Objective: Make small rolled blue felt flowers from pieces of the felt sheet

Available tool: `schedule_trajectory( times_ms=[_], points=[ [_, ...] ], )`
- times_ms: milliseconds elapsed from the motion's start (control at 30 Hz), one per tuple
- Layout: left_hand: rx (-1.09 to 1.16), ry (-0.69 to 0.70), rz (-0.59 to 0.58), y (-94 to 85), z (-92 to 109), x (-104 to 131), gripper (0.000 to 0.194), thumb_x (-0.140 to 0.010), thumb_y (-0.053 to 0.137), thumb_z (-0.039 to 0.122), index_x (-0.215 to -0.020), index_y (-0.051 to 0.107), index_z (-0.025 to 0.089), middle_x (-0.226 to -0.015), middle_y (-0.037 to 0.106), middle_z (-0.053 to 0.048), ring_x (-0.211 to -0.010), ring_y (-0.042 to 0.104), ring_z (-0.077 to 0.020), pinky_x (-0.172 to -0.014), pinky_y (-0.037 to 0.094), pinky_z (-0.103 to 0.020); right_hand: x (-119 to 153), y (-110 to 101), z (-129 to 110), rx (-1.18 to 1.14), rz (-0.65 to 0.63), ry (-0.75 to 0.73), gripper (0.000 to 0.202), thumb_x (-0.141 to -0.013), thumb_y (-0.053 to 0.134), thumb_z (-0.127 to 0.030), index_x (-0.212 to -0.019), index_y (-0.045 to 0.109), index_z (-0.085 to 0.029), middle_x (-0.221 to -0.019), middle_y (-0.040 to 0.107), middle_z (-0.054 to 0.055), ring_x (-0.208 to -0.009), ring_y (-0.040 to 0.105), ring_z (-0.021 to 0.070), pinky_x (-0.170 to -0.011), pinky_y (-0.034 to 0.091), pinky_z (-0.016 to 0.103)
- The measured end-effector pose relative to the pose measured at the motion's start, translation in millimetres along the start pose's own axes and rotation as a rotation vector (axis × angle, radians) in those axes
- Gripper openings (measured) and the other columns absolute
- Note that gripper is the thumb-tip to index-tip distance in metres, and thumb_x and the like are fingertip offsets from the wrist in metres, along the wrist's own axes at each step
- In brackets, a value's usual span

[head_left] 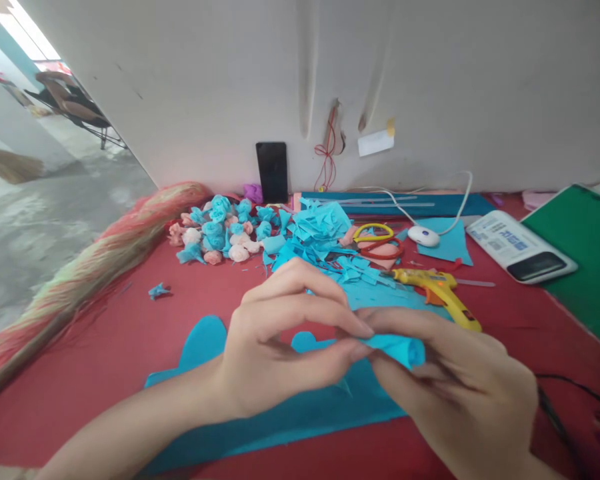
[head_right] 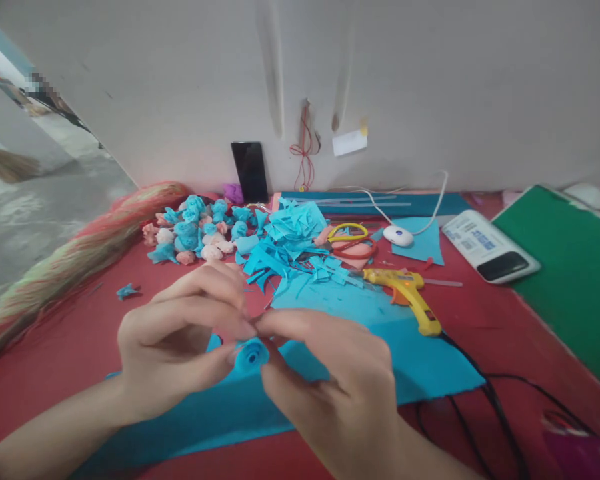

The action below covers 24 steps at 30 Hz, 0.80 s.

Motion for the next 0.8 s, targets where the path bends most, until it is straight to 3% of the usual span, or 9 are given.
schedule_trajectory(
  times_ms=[100,233,333,467,600,700,800],
  points=[
    [-0.086,0.118,0.011,-2.1,8.7,-4.2,0.007,-0.077,0.063,0.021,-0.073,0.065,0.016,-0.066,0.059,-0.002,-0.06,0.052,-0.0103,-0.06,0.044,-0.027,-2.9,-1.0,-6.8,-0.053,-0.041,-0.068,0.021,-0.073,0.053,-0.007,-0.085,0.056,-0.024,-0.081,0.068,-0.008,-0.07,0.066,0.0074,-0.071,0.053,0.01],
    [-0.212,0.238,0.034,-4.7,18.9,-6.7,0.014,-0.079,0.062,0.027,-0.068,0.063,0.016,-0.062,0.061,-0.001,-0.056,0.054,-0.0093,-0.06,0.043,-0.028,-3.4,-11.7,-15.5,-0.064,-0.038,-0.173,0.028,-0.074,0.057,-0.005,-0.096,0.057,-0.021,-0.093,0.066,-0.002,-0.087,0.063,0.0102,-0.083,0.051,0.013],
    [-0.261,0.267,0.03,-4.5,21.3,-5.1,0.015,-0.079,0.062,0.03,-0.069,0.061,0.018,-0.061,0.061,0.001,-0.052,0.055,-0.0088,-0.066,0.044,-0.031,-2.5,-21.4,-19.7,-0.044,0.015,-0.227,0.03,-0.072,0.062,-0.004,-0.096,0.058,-0.02,-0.091,0.062,-0.002,-0.08,0.062,0.0076,-0.08,0.05,0.008],
    [-0.261,0.287,0.024,-2.4,20.3,-2.8,0.015,-0.079,0.061,0.031,-0.07,0.06,0.019,-0.061,0.061,0.002,-0.048,0.053,-0.0087,-0.074,0.044,-0.036,-3.0,-20.4,-21.9,-0.069,-0.018,-0.238,0.028,-0.076,0.061,-0.005,-0.099,0.057,-0.021,-0.089,0.06,-0.003,-0.073,0.061,0.0057,-0.073,0.051,0.007],
    [-0.24,0.321,0.01,0.3,20.3,-2.2,0.013,-0.08,0.06,0.026,-0.071,0.06,0.017,-0.063,0.061,0.0,-0.051,0.054,-0.0087,-0.075,0.046,-0.035,-8.4,-20.6,-28.8,-0.081,0.033,-0.263,0.007,-0.086,0.054,-0.015,-0.088,0.059,-0.019,-0.075,0.062,0.0,-0.061,0.06,0.0074,-0.057,0.052,0.011],
    [-0.234,0.336,0.002,1.1,21.0,-2.2,0.012,-0.079,0.06,0.022,-0.07,0.059,0.015,-0.064,0.06,0.0,-0.052,0.055,-0.0077,-0.07,0.047,-0.032,-11.4,-26.0,-37.2,-0.065,0.15,-0.326,0.02,-0.091,0.048,-0.021,-0.075,0.059,-0.018,-0.061,0.06,-0.001,-0.051,0.058,0.0065,-0.047,0.048,0.011],
    [-0.221,0.327,-0.004,1.4,20.1,-2.3,0.013,-0.079,0.061,0.022,-0.069,0.058,0.014,-0.064,0.059,0.001,-0.053,0.055,-0.0069,-0.07,0.048,-0.031,-11.8,-25.1,-38.0,-0.064,0.159,-0.325,0.018,-0.09,0.052,-0.022,-0.074,0.06,-0.019,-0.06,0.06,-0.001,-0.05,0.058,0.0073,-0.046,0.048,0.012]
  ],
)
Point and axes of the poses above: each hand's wrist, its own x-axis away from the middle knuckle, its own y-axis out of the palm, z = x × y, the point moved 8 cm from there along -x, towards the middle knuckle
